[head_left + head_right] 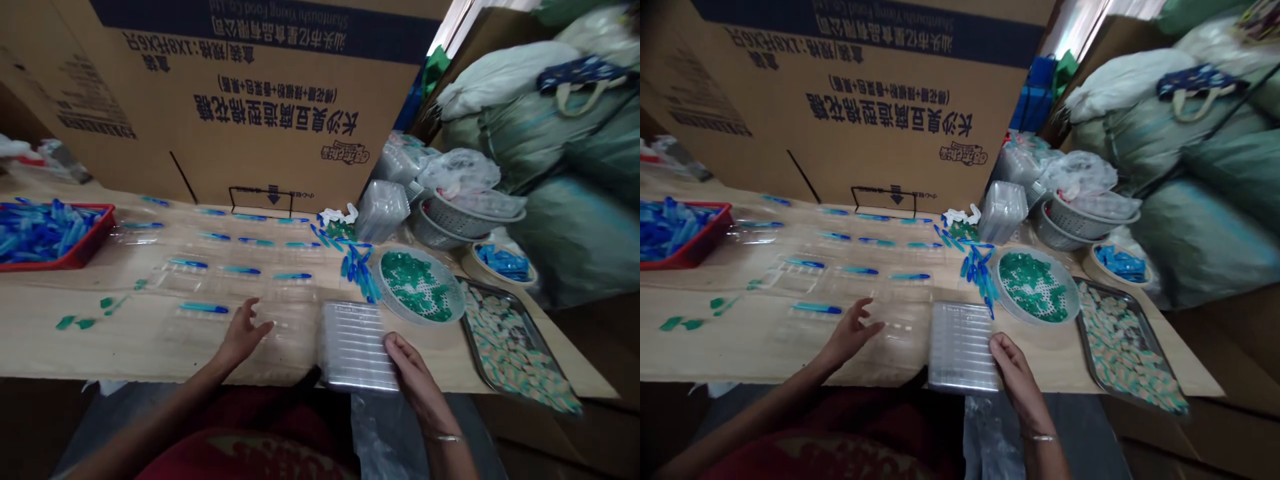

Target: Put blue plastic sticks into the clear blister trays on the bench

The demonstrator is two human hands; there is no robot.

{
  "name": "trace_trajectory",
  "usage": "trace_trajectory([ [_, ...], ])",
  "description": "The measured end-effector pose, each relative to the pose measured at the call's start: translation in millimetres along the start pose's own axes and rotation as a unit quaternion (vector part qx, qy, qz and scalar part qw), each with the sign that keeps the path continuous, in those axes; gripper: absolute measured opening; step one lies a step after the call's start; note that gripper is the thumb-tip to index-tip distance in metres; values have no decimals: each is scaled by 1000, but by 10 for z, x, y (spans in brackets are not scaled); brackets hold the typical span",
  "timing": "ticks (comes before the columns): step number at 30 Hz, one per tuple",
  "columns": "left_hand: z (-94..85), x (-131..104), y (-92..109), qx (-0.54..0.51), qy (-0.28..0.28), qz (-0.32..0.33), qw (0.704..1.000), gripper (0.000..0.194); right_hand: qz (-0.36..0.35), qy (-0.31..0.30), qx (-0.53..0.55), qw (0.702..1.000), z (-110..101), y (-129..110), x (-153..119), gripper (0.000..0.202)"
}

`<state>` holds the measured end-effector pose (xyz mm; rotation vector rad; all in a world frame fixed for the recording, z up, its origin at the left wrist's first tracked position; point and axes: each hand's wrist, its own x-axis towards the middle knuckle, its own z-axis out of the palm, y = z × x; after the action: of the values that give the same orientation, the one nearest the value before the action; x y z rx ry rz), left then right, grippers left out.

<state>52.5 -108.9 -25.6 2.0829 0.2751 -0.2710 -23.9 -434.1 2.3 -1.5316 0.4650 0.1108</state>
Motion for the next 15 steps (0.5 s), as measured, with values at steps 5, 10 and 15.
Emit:
trace_trajectory([
  [5,79,-29,51,192,83,172,963,54,-18,32,61,997,20,108,-80,47],
  [10,369,-352,496,242,-22,523,817,71,-85,-15,-88,992,19,-34,-82,47],
  [15,832,-496,757,259,-191,555,767,72,-161,4,-147,976,-203,-154,-85,43],
])
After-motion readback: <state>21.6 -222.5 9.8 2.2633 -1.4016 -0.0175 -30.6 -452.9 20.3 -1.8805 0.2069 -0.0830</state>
